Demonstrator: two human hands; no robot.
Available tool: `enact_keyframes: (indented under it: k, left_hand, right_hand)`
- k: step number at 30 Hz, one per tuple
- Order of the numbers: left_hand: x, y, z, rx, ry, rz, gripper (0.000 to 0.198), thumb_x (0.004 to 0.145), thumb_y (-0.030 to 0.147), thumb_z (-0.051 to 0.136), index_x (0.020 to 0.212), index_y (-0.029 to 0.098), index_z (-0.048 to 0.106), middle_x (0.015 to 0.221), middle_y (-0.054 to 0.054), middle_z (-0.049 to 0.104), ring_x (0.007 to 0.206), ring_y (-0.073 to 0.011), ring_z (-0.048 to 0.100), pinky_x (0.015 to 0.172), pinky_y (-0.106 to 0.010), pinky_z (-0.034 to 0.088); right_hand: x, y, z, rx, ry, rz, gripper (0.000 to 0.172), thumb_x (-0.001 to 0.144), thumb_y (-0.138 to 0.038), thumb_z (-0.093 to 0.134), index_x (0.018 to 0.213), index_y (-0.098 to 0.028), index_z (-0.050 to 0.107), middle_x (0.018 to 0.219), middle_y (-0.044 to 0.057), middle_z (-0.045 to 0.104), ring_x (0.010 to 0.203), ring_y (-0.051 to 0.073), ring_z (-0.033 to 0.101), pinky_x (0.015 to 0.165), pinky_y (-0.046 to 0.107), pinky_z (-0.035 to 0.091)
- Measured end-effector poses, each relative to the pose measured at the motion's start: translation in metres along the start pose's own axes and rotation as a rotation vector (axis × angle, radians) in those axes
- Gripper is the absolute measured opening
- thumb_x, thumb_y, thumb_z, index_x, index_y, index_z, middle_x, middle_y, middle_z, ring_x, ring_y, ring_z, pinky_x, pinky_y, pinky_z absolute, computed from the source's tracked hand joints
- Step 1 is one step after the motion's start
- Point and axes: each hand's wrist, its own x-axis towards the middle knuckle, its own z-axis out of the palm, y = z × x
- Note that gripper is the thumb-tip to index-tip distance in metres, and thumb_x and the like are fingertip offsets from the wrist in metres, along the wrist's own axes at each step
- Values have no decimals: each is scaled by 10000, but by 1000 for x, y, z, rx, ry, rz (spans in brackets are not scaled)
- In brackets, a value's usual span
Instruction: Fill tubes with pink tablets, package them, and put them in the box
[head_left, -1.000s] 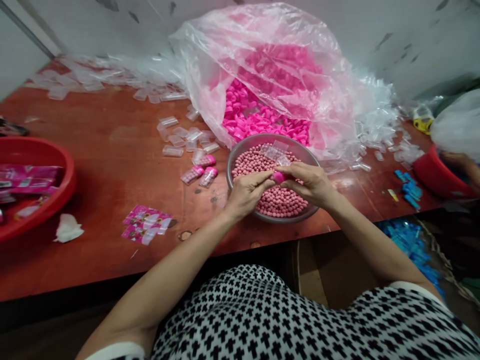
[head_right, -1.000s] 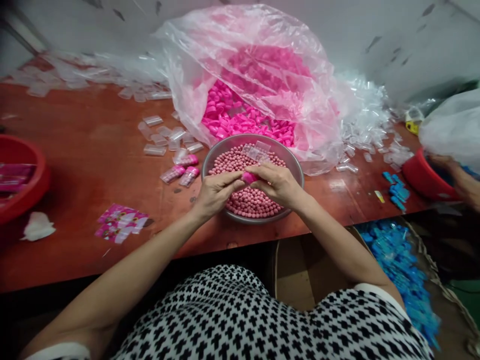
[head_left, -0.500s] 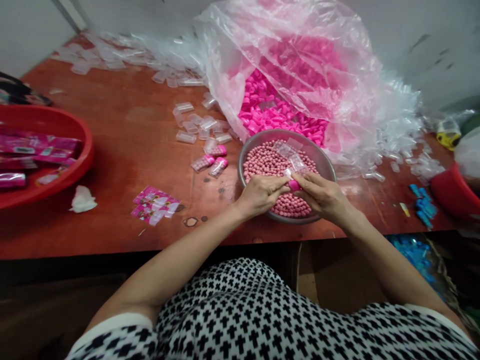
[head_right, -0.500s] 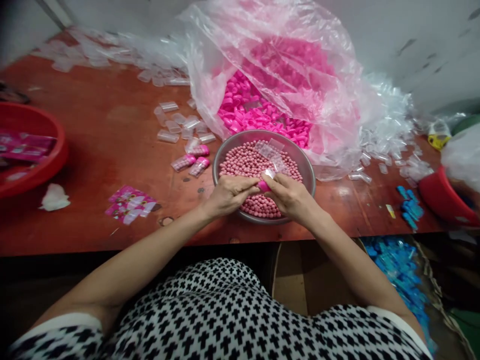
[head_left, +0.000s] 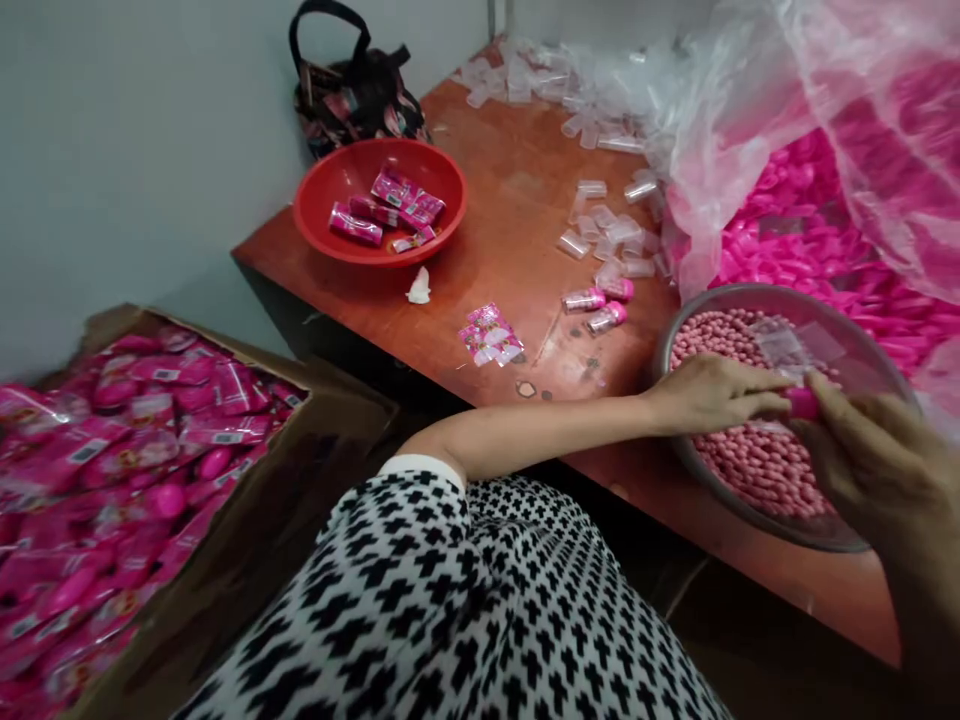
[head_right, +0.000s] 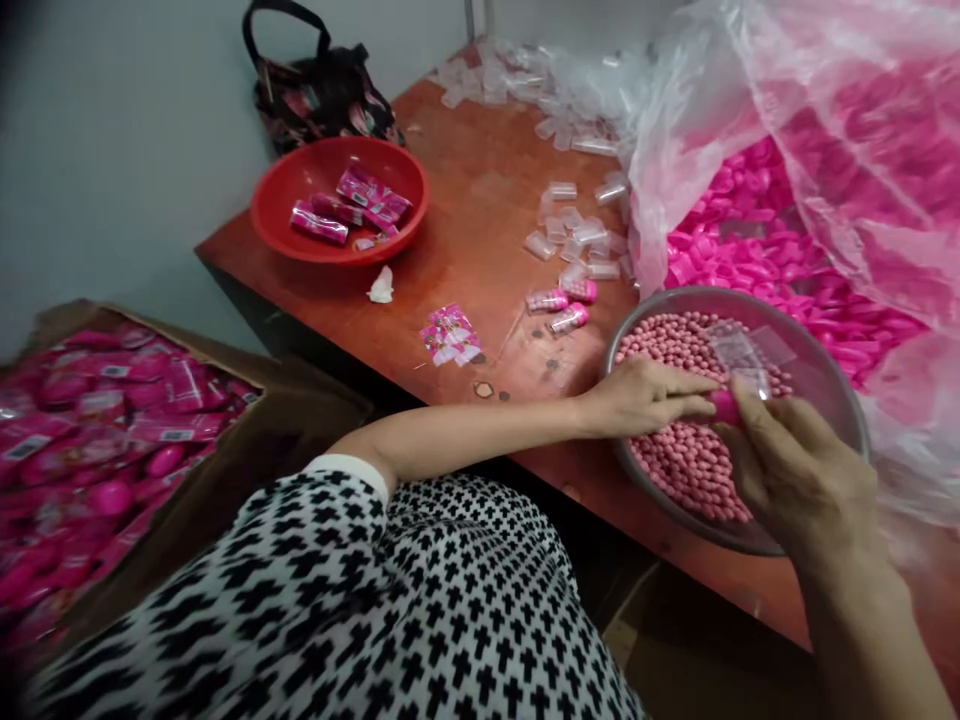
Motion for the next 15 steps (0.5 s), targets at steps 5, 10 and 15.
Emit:
enact_keyframes:
  k: [5, 10, 15]
  left_hand:
    - [5, -2, -6, -490, 159, -89, 329, 859, 310, 597, 1128, 144, 687, 1132, -87, 691, 1032, -185, 635, 952, -315, 474]
    - [-1, -1, -12, -535, 98, -19, 310, 823, 302, 646, 1079, 141, 714, 1090, -108, 707, 1025, -220, 643, 944, -364, 476]
    - [-5, 0, -9, -256, 74, 156, 204, 827, 231, 647, 1004, 195, 742, 986, -67, 728, 962, -181, 633, 918, -331, 477]
  right_hand:
    - [5, -14, -1, 455, 58, 295, 575, 753, -305, 734, 1294, -381, 556, 1155, 7, 663, 1046, 258, 637, 981, 417, 495]
    - [-2, -6, 7, 970, 179, 424, 311, 735, -366, 739, 1016, -235, 710, 930, 36, 720, 857, 246, 704, 891, 457, 562]
    - [12, -4, 0, 1150, -122, 671, 341, 680, -410, 766, 953, -220, 692, 947, 44, 716, 919, 236, 683, 838, 447, 575]
